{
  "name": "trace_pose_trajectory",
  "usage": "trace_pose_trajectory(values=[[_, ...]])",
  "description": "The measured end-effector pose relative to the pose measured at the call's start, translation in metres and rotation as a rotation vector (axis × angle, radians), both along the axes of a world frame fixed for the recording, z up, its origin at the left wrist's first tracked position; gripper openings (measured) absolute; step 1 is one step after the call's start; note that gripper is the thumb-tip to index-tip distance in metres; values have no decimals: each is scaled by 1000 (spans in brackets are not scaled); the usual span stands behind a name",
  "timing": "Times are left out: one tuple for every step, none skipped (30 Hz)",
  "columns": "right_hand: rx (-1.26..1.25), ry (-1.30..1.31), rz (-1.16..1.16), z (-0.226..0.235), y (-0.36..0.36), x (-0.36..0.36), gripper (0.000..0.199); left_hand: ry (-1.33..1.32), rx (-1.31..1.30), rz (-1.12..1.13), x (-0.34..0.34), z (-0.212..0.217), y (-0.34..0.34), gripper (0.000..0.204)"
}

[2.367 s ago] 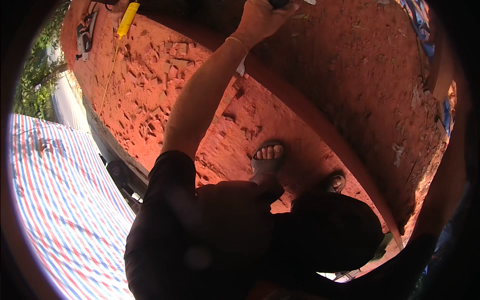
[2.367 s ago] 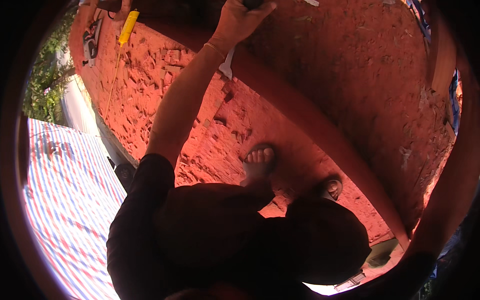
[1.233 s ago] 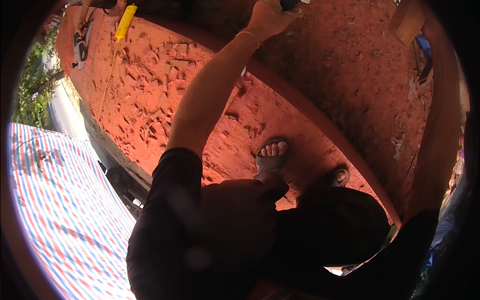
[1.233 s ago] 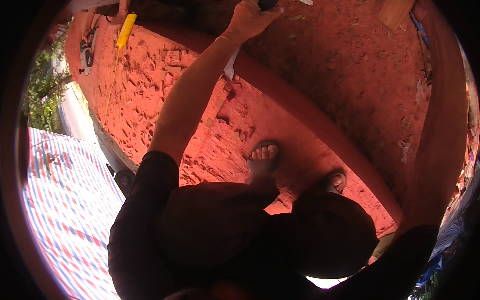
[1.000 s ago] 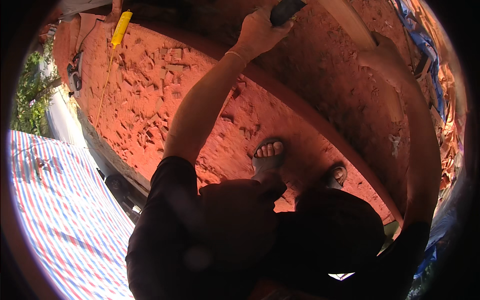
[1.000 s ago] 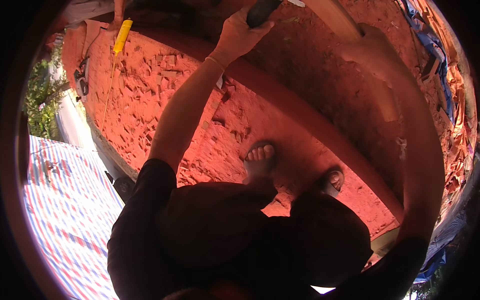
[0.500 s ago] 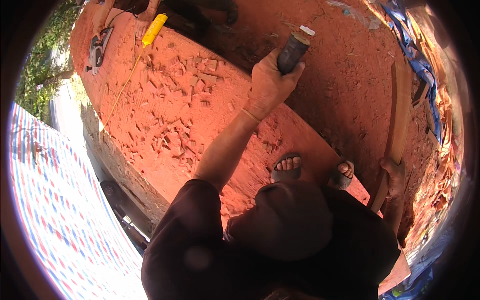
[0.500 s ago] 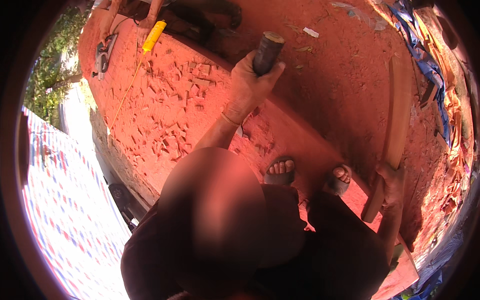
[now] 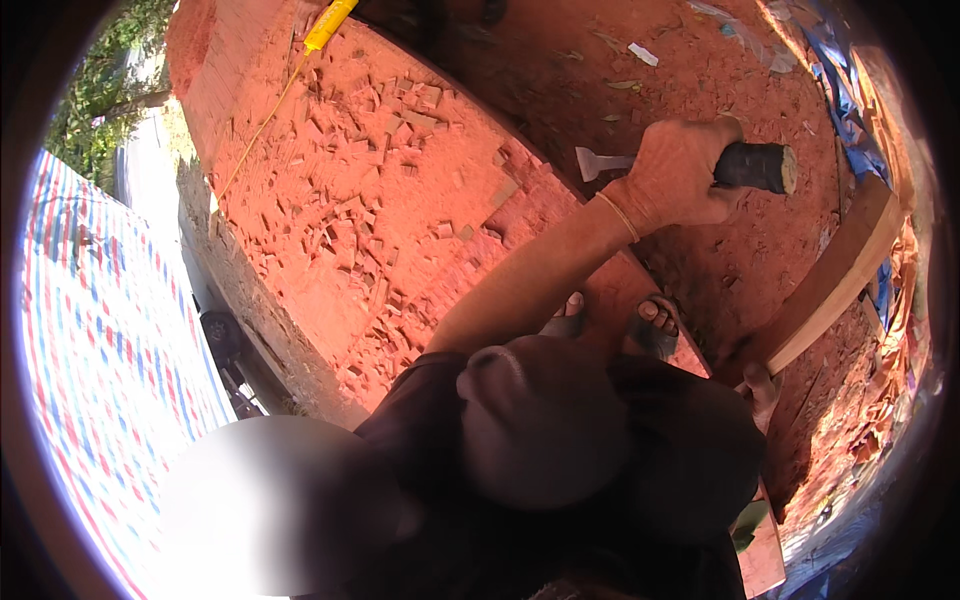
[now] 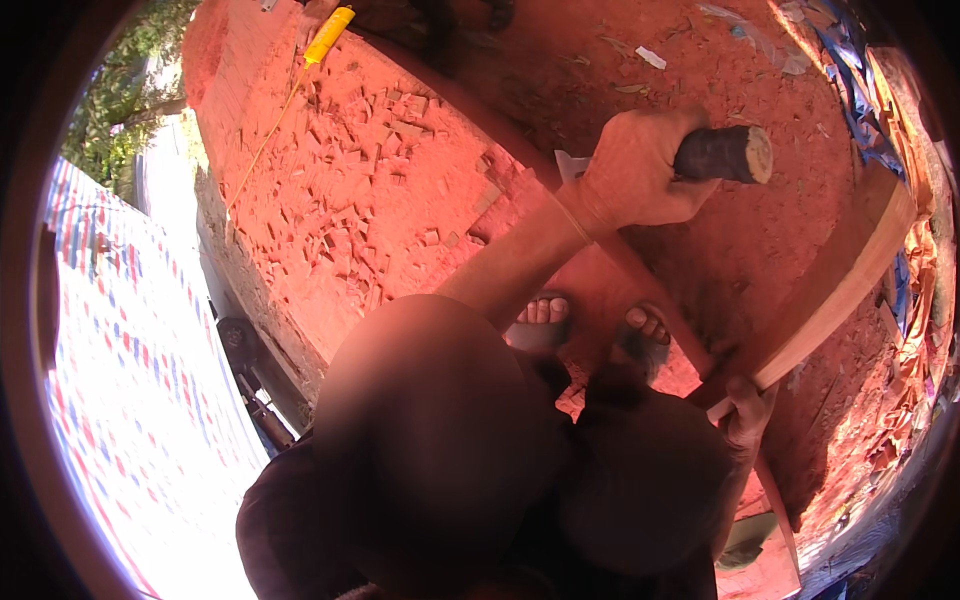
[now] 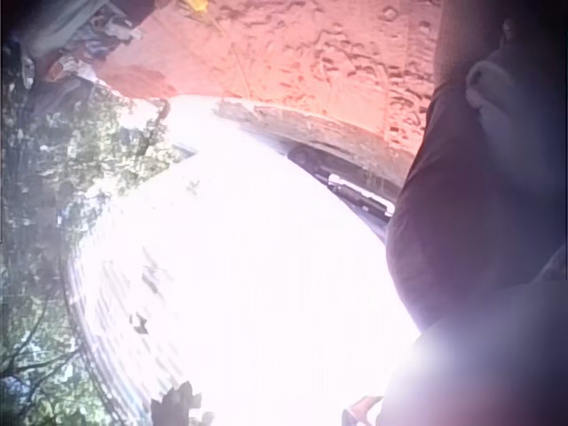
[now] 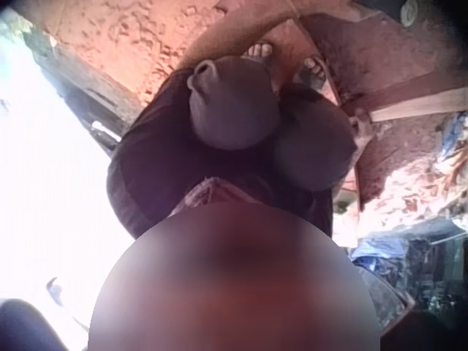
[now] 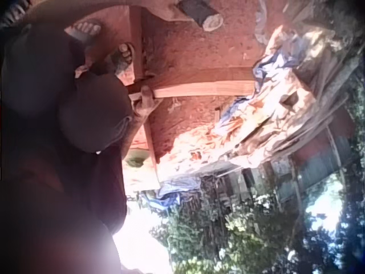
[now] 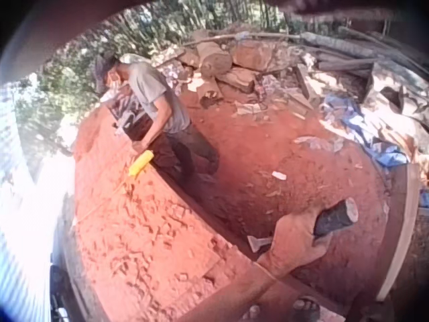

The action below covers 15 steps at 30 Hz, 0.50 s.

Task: The person uses a chisel and wooden mallet to break apart a red brick wall. They repeatedly strike the chisel to loosen and remove bricks, creating a pile of debris on the ground.

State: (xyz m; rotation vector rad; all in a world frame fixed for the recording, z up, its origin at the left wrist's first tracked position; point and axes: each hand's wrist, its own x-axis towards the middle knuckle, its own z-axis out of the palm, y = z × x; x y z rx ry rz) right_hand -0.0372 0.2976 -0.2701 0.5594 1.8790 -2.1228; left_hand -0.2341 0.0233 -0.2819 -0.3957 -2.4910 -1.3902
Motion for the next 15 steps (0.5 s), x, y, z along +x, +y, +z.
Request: trace_pose_trajectory(values=[[-42, -64, 38, -4, 4, -1, 50, -136, -53, -3, 4, -4, -3, 32], [-191, -218, -12, -8, 7, -2, 49, -121, -25, 77, 3, -9, -11, 31], [-178, -206, -13, -13, 10, -3, 44, -265, -55, 129, -1, -13, -21, 31], [-115, -221, 28, -18, 12, -6, 45, -243, 40, 154, -7, -16, -32, 31], [-89, -226, 17, -24, 13, -9, 45, -325, 91, 192, -10, -19, -40, 30], [-62, -221, 33, -29, 13, -12, 47, -302, 25, 168, -11, -21, -44, 30], [-48, -203, 22, -33, 12, -16, 50, -293, -54, 173, -12, -24, -47, 30], [8, -257, -6, -38, 11, -19, 52, -247, -136, 217, -10, -27, -48, 30], [-57, -171, 15, -41, 9, -22, 54, -268, -155, 196, -8, -31, -46, 30], [-87, -154, 1, -43, 8, -25, 57, -246, -184, 198, -6, -37, -40, 30], [-144, -141, 7, -45, 7, -28, 60, -234, -217, 176, -5, -44, -34, 30], [-136, -158, -47, -45, 5, -31, 61, -260, -209, 205, -7, -52, -30, 30], [-153, -182, -76, -45, 5, -33, 63, -301, -203, 215, -9, -60, -25, 30], [-197, -176, -114, -44, 4, -33, 64, -348, -193, 227, -10, -67, -23, 30], [-152, -204, -120, -43, 4, -34, 64, -366, -203, 213, -13, -74, -21, 30]])
